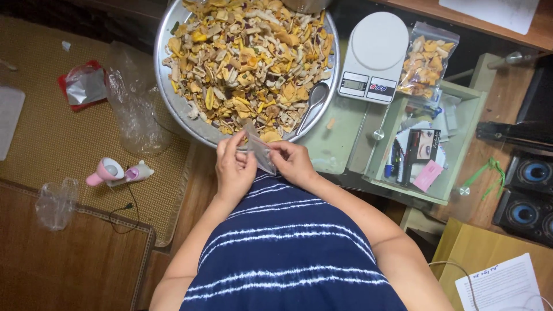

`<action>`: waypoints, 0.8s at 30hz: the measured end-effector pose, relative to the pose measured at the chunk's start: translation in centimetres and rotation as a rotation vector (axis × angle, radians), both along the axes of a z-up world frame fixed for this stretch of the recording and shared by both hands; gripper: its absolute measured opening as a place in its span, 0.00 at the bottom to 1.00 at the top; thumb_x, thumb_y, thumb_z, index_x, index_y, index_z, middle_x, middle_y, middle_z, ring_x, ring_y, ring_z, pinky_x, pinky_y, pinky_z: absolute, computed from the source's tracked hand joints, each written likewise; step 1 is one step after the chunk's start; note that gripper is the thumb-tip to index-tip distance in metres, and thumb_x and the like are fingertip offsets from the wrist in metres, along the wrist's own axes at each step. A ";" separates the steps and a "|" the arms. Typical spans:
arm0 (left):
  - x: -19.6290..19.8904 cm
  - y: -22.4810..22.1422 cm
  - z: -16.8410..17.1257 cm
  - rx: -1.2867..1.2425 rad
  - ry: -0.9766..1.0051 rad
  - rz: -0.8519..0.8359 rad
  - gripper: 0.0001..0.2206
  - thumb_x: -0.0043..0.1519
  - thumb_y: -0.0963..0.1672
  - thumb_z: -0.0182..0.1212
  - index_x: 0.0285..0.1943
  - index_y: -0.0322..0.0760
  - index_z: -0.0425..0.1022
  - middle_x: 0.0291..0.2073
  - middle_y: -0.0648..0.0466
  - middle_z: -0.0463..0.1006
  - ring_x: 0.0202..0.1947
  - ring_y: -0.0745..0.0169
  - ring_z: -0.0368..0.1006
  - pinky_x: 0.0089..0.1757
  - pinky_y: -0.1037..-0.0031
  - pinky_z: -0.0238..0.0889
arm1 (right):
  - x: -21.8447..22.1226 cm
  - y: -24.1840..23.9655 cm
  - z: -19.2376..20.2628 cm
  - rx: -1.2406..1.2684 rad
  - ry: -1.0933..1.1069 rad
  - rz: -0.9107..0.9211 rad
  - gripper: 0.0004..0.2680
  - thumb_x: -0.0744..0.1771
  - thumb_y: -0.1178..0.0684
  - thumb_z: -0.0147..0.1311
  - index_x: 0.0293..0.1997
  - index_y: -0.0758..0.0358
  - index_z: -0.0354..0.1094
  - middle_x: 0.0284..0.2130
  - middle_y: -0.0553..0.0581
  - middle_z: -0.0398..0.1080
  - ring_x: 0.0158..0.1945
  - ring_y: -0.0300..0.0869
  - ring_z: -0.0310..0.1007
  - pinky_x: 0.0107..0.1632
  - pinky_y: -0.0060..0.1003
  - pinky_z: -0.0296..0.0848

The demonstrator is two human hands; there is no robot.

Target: Packaging dried fruit pieces into small plastic bags using a spoon and sealing them.

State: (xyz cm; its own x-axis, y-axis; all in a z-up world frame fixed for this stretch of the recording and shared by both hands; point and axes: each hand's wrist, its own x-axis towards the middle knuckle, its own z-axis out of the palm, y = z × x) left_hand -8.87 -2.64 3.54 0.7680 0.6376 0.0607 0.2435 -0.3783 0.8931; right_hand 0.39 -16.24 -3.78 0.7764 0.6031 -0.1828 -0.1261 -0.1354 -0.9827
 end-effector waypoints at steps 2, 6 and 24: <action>0.1 -0.5 0.0 0.091 -0.026 -0.028 0.28 0.56 0.33 0.62 0.68 0.33 0.69 0.50 0.38 0.68 0.40 0.42 0.75 0.40 0.60 0.71 | -0.8 0.6 0.6 0.020 0.003 0.044 0.07 0.64 0.60 0.59 0.44 0.62 0.80 0.20 0.54 0.76 0.24 0.33 0.71 0.26 0.29 0.71; 1.1 0.4 0.3 0.249 -0.121 -0.084 0.26 0.55 0.31 0.52 0.63 0.37 0.77 0.55 0.38 0.76 0.53 0.33 0.75 0.51 0.52 0.71 | 0.5 1.1 -0.2 -0.004 0.000 0.039 0.05 0.64 0.59 0.61 0.42 0.60 0.80 0.19 0.50 0.74 0.22 0.30 0.70 0.25 0.26 0.70; 2.2 6.1 -3.4 0.176 0.022 -0.040 0.13 0.52 0.35 0.55 0.32 0.42 0.86 0.30 0.50 0.85 0.36 0.47 0.82 0.39 0.63 0.75 | 10.7 -9.8 -12.5 -0.547 -0.330 -0.484 0.18 0.61 0.55 0.73 0.55 0.64 0.74 0.43 0.64 0.70 0.33 0.50 0.78 0.36 0.39 0.78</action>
